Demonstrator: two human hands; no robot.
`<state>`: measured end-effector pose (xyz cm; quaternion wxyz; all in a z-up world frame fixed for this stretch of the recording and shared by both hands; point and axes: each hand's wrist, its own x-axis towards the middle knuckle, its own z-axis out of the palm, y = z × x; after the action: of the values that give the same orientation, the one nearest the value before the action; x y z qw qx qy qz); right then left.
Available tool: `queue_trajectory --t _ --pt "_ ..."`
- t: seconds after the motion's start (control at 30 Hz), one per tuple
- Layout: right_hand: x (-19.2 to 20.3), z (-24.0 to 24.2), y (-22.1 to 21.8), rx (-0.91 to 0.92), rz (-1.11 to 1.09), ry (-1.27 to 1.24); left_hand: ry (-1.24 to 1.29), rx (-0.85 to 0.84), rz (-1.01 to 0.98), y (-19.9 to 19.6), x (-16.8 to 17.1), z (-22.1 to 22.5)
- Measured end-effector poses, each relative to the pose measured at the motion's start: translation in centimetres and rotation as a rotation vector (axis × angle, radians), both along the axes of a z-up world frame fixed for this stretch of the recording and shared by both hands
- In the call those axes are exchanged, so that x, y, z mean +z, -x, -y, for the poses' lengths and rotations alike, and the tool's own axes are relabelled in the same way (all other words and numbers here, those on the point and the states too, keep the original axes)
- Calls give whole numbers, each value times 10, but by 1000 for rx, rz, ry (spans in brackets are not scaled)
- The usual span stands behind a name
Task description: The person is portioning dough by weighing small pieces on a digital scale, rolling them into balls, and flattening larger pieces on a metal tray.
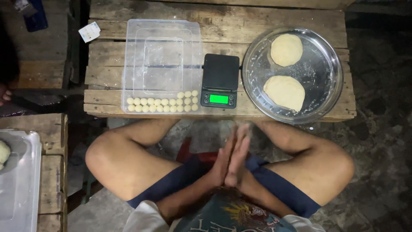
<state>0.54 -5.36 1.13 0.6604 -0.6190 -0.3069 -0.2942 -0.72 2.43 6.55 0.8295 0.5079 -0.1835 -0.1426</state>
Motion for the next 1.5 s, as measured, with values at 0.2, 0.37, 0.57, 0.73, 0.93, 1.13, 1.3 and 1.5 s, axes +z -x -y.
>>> queue_trajectory --t 0.2,0.37,0.57,0.73,0.93,1.13,1.3,1.5 --pt "53 -11 11 -298 -70 381 425 97 -25 -24 48 -12" --pt "56 -6 7 -360 -70 486 283 -32 -297 1 -24 -4" --pt "3 21 -3 -519 -16 541 209 64 84 -23 43 -15" --pt "-6 31 -11 -525 11 587 15 -21 157 -7 1 -7" --pt "-3 0 22 -408 106 564 -43 17 -538 -19 38 -19" --pt "-14 41 -10 -572 96 734 172 88 -354 0 -26 8" --pt "-10 33 -12 -600 138 700 514 161 491 -6 -30 26" --pt "-51 26 -4 -438 138 727 -248 162 -556 -7 25 -29"
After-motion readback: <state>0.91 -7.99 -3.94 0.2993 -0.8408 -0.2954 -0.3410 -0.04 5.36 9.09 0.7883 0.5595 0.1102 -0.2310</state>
